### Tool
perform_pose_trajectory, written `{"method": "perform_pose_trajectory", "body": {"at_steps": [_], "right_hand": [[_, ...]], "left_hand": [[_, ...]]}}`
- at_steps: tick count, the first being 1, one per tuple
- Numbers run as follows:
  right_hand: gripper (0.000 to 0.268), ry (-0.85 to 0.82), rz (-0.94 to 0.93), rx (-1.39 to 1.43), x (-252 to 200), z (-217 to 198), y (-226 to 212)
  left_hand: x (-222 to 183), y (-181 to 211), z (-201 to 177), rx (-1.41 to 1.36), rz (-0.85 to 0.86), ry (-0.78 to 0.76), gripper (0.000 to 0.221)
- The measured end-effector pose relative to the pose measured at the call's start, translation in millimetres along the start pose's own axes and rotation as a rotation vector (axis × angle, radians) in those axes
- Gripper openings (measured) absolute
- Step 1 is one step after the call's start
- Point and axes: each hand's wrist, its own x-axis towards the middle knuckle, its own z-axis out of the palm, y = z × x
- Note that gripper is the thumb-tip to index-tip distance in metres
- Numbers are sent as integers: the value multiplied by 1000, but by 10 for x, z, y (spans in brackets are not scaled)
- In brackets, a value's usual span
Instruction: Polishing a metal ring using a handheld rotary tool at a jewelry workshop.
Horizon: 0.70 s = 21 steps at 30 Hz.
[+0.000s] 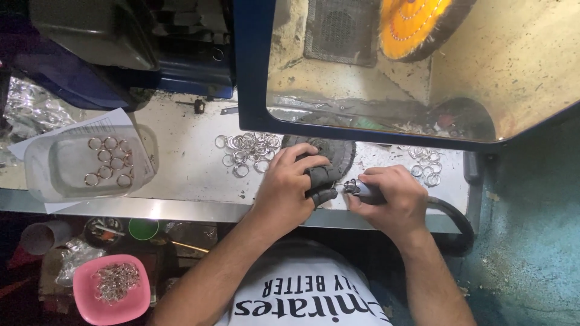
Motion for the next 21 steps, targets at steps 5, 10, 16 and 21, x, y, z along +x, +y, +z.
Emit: {"method": "perform_pose_trajectory", "body": {"at_steps": [5,10,16,21], "right_hand": [[39,17,-28,5,10,14,3],[37,71,-103,61,-54,-112,46],[43,282,-44,-181,-320,-190,414],[46,292,-62,-237,-335,-162,462]], "left_hand": [[0,-2,8,-23,-4,14,24],[-41,-70,97,2,32,68,22],[-120,-80,199,133,76,104,13],[-109,1,117,163,149,121,8]]}}
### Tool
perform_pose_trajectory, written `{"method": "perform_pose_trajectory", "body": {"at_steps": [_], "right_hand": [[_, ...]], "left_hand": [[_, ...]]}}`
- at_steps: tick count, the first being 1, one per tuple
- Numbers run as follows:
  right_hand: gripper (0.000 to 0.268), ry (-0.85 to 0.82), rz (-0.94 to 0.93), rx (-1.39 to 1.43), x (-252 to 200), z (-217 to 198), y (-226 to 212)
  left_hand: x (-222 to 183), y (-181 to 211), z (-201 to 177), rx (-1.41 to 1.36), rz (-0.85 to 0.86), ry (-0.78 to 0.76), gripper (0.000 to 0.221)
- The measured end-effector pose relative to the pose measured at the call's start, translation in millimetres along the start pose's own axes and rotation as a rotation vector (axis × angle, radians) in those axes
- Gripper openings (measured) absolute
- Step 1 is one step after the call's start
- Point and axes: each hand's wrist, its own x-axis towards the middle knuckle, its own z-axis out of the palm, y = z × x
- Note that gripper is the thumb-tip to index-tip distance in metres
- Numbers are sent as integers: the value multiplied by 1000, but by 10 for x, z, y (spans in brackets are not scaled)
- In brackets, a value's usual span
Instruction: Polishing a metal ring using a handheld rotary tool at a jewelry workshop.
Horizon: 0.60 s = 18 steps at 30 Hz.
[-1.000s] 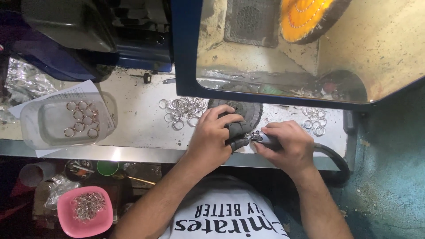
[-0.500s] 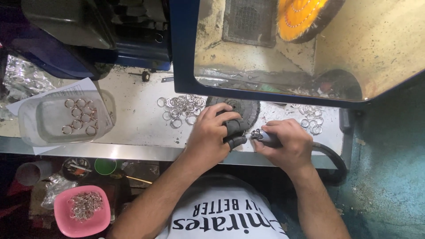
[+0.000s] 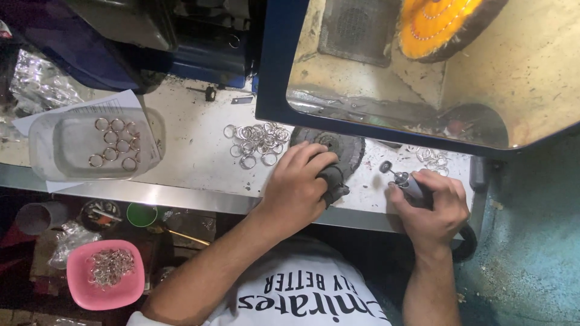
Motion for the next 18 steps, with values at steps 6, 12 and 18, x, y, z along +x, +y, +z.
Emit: {"method": "perform_pose_trajectory", "body": {"at_steps": [6,12,18], "right_hand": [[46,-8,-8,-17,1,8,-18],[45,-12,24,5,58,2,-88],[46,-46,26,-16,52,-7,-67]], "left_hand": [[-29,-53,28,-28,70,-29,6],[93,42,-85,-19,8,-10,2],[71,30,-49,-16,-32,1,5]]}}
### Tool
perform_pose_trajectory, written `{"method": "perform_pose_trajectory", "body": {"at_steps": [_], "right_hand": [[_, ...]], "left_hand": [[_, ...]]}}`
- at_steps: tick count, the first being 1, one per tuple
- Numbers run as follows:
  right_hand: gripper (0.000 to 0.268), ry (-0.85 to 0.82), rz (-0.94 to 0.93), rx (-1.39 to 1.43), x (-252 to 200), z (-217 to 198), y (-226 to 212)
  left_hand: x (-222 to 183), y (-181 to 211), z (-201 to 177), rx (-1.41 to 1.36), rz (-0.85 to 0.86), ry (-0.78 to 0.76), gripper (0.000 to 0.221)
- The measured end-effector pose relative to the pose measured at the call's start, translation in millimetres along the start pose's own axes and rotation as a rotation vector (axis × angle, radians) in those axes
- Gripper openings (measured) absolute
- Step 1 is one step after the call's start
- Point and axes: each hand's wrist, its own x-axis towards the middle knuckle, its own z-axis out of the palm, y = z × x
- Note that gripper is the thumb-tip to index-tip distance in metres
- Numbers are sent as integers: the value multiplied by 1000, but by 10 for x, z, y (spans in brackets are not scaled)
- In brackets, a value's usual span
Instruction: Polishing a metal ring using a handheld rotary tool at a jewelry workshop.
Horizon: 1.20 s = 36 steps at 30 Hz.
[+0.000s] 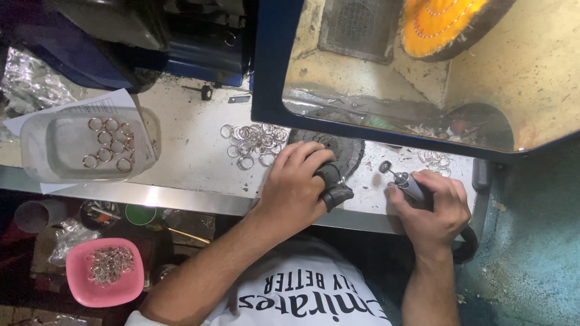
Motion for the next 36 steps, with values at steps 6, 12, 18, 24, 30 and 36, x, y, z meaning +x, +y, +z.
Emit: {"method": "perform_pose_trajectory", "body": {"at_steps": [6,12,18,24,30,36], "right_hand": [[45,6,-19,-9,11,5,-16],[46,13,-5,-20,-24,13,31],[45,15,-11,-10,9,-3,8],[44,0,-4,15,27,-19,-17],[45,-1,-21,0,-33,13,33],[44,-2,-12,-3,-4,12,17]], "left_hand": [[-12,-17,-10,-29,-53,-32,11],[-55,-93,64,-107,-64,19,20],[-34,-83,17,-138,19,137,10],[-83,-68,66,-8,165,154,9],[-96,-70,33,-13,224,186,9],[-54,-65,-10,-48,213,181,6]]}}
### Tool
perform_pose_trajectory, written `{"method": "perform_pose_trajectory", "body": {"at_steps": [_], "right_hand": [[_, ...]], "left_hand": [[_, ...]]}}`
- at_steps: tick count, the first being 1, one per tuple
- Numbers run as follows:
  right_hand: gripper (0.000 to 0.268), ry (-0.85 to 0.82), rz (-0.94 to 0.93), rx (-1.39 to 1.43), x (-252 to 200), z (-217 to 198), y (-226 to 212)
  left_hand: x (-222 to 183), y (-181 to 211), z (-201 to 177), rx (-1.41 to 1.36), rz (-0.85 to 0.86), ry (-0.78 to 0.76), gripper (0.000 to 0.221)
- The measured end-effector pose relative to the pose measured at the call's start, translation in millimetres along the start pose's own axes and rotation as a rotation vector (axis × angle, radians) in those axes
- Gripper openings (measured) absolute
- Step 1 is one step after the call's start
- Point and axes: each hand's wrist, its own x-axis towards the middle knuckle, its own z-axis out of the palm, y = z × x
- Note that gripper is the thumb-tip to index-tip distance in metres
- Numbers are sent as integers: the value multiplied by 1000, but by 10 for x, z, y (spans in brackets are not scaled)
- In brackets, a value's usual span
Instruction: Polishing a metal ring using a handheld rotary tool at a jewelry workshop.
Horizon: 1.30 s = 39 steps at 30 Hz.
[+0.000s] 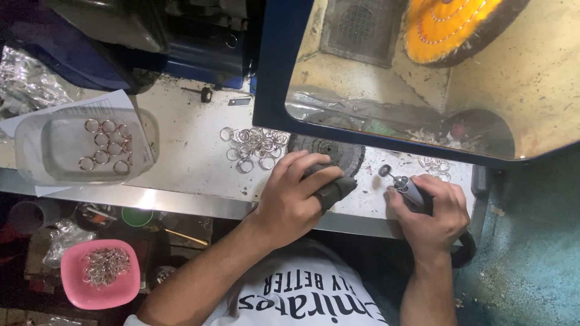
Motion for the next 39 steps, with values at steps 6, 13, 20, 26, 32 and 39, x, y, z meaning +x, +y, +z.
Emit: {"method": "perform_pose_trajectory", "body": {"at_steps": [6,13,20,26,32,39], "right_hand": [[43,3,15,0,-2,0,-2],[43,-49,-35,68,99,-14,-54],[41,-162,-90,288,336,73,-293],[38,-255,-71,259,336,151,-301],[37,-276,-40,274,359,142,-300],[36,-279,-37,289,365,127,-301]], "left_hand": [[1,-12,25,-21,-114,-59,8],[103,14,28,-18,-234,-177,12],[95,-8,23,-49,-293,-226,24],[115,8,-9,-46,-320,-267,25],[133,13,-17,-48,-328,-290,22],[135,12,-6,-24,-328,-305,16]]}}
